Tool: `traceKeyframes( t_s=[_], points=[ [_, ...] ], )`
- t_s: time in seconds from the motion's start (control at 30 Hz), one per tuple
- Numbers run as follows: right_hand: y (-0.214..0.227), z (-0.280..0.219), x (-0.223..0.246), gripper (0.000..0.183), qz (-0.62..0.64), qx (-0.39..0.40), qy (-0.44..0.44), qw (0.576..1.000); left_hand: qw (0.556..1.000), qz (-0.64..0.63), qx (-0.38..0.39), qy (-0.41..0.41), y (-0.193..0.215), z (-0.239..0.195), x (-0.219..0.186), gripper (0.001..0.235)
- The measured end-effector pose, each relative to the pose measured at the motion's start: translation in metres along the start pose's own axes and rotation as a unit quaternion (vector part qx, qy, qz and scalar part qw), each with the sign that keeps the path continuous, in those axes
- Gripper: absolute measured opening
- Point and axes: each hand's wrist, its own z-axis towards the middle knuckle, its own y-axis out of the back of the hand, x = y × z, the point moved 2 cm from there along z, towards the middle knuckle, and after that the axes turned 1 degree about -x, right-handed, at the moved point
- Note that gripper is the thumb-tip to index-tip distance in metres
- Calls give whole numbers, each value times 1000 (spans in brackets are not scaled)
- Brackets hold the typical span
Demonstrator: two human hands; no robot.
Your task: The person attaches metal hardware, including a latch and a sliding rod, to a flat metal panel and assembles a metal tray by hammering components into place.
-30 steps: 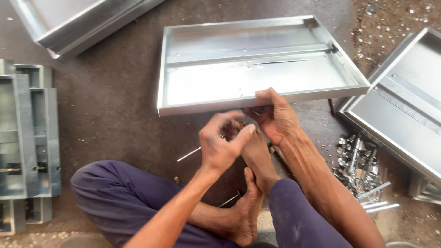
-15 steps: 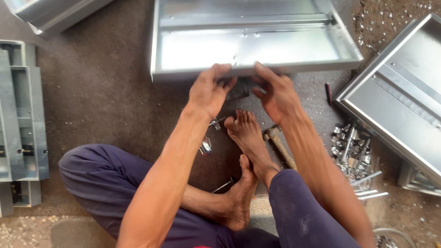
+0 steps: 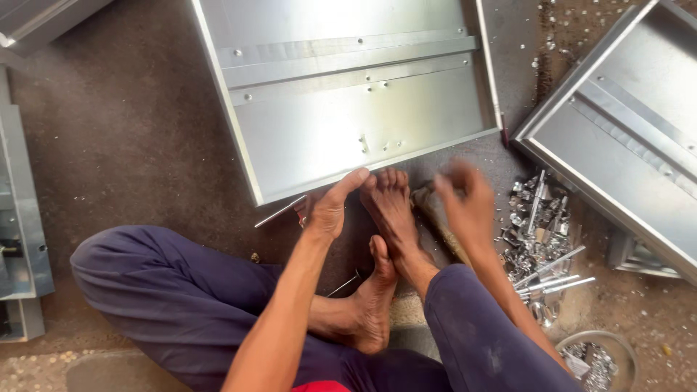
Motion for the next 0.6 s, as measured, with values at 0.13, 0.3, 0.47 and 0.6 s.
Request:
traceKeyframes(
  t_s=[0.13, 0.3, 0.47, 0.6],
  points=[
    [-77, -29, 8, 43, -274, 31, 266, 924, 996, -54, -68, 31, 3, 3, 4, 28],
    [-137, -36, -46, 40, -355, 84, 253, 896, 991, -121, 7, 55, 24, 6, 26, 23],
    [-85, -41, 11, 37, -337, 61, 322, 882, 995, -90, 17, 38, 26, 16, 17, 21],
    [6, -64, 9, 34, -78, 162, 5, 984, 992, -106, -3, 68, 26, 11, 20, 23]
  ],
)
